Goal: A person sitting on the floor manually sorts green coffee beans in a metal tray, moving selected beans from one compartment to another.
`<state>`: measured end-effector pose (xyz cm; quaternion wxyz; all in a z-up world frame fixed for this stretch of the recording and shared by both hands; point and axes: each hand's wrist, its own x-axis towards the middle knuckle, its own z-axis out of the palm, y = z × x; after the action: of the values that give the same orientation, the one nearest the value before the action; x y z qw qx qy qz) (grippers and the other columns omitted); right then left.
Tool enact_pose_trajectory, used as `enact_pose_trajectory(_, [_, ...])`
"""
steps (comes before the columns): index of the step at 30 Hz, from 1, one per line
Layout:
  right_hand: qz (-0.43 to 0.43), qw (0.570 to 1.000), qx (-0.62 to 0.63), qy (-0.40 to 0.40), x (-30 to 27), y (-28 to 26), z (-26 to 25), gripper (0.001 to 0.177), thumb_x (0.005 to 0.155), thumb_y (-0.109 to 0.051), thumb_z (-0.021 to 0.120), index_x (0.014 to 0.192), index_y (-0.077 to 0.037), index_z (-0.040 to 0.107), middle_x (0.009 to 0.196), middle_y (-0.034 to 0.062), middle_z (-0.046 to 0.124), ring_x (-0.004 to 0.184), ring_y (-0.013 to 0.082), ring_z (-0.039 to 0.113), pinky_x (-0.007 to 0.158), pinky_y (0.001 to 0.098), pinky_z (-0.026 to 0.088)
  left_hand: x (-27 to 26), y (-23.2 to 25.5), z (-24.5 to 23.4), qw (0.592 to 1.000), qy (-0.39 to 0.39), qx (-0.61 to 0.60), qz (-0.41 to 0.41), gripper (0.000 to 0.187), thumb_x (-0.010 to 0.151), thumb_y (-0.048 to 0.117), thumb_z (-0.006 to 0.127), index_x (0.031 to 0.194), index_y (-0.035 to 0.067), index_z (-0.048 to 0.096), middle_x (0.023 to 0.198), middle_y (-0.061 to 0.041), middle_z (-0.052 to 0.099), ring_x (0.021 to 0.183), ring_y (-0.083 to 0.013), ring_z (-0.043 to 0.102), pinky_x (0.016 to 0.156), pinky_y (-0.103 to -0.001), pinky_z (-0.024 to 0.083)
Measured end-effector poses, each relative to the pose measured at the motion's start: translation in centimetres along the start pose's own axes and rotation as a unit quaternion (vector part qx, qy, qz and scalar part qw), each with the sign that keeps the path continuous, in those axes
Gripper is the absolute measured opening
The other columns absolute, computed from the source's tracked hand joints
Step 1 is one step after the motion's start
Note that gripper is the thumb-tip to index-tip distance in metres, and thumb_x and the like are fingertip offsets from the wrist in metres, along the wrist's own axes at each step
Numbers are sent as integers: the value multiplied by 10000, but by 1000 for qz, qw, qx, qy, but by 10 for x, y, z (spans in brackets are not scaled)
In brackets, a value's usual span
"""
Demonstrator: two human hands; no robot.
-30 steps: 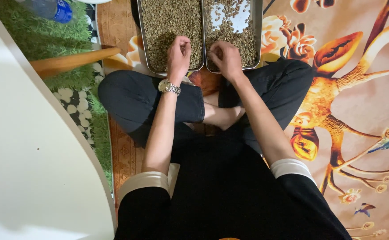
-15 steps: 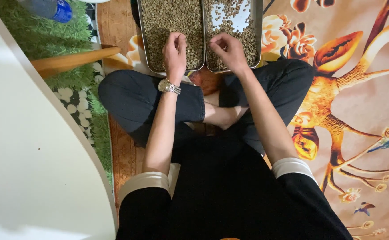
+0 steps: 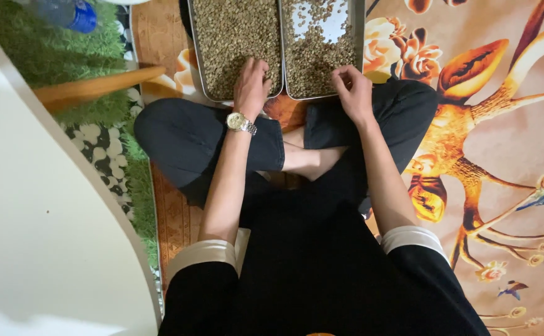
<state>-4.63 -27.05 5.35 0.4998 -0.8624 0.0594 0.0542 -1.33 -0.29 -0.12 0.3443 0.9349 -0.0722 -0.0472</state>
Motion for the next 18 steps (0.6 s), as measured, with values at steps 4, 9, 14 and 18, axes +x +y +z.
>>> enact_pose_trajectory(4, [-51,997,-50,-13,-11,-14,-16,76,978,-24,673,1034,24,688,804,59,646,642,146,511,615,277,449,2,5,-4,997,5,75,3,337,800,-39,744,1068,89,583,1111,-96,505,971,-281,602,846,-438,551])
enact_pose_trajectory(9, [-55,996,-71,29,-23,-14,-34,92,962,-27,665,1023,30,703,786,73,633,643,166,516,626,290,455,7,26,-11,992,79,81,52,70,926,80,666,916,70,598,948,-78,513,779,-249,564,730,-400,510])
enact_pose_trajectory(14, [-63,988,-131,46,-16,-20,-19,105,933,-83,674,1006,-17,711,834,97,700,657,237,612,629,346,496,14,48,-9,990,73,84,83,86,946,154,676,922,77,645,948,-52,561,817,-233,580,780,-381,491])
enact_pose_trajectory(18, [-57,981,-176,52,-16,-23,-18,97,919,-121,686,987,-61,719,821,79,699,653,262,628,619,365,497,26,44,19,981,53,143,118,94,890,117,720,951,108,649,951,-23,574,897,-195,562,779,-348,482])
